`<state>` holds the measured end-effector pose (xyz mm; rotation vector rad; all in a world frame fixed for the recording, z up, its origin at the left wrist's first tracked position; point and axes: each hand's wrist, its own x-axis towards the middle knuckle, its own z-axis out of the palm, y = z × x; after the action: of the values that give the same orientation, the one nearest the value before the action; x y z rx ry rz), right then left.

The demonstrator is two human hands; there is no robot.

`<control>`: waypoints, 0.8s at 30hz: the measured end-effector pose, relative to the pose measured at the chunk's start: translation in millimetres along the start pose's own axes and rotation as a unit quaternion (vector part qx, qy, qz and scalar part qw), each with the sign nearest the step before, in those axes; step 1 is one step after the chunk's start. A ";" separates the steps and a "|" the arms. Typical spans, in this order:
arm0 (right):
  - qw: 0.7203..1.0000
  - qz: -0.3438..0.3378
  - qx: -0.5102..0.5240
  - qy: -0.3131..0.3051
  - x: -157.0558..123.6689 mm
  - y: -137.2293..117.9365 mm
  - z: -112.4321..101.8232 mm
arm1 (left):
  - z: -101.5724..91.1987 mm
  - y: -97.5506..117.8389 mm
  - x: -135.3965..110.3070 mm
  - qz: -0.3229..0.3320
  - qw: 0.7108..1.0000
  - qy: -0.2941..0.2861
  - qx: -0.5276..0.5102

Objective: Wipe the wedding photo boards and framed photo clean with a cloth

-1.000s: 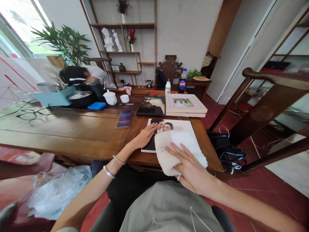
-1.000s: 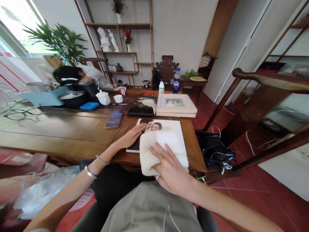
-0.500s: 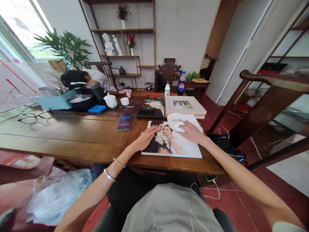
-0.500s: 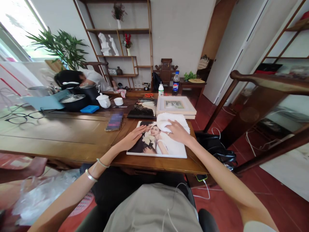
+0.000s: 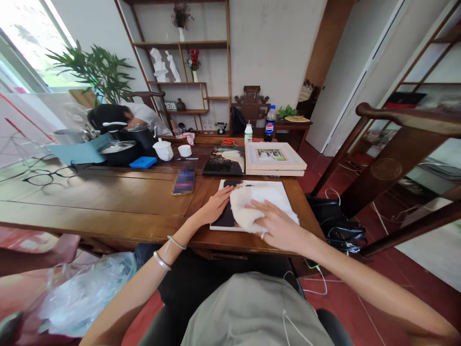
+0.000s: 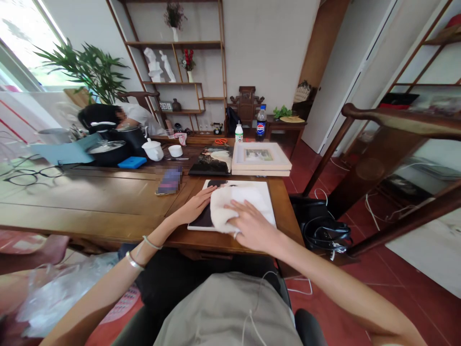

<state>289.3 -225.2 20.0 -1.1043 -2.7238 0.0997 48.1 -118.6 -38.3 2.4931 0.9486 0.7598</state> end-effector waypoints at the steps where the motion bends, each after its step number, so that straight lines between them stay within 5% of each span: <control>1: 1.000 0.012 -0.008 0.009 7.6 11.3 -0.9 | 0.4 0.1 -0.1 -0.006 1.000 0.001 0.003; 6: 0.994 0.071 -0.074 0.043 43.2 62.5 -3.3 | 2.3 -2.0 -0.7 -0.023 1.000 0.002 0.006; 9: 0.990 0.090 -0.093 0.051 50.8 70.1 -1.7 | 2.5 -2.8 -1.0 -0.014 1.000 0.006 0.003; 19: 0.999 0.029 -0.020 -0.017 -1.7 -29.2 2.9 | 3.4 -3.3 -0.5 -0.008 1.000 0.011 -0.015; 24: 1.000 0.025 -0.001 -0.010 2.7 -21.6 1.7 | 3.4 -4.5 -0.3 0.007 1.000 0.010 -0.012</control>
<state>272.4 -238.7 21.8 -1.1775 -2.7152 0.1173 47.8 -116.2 -43.3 2.4770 0.9252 0.7983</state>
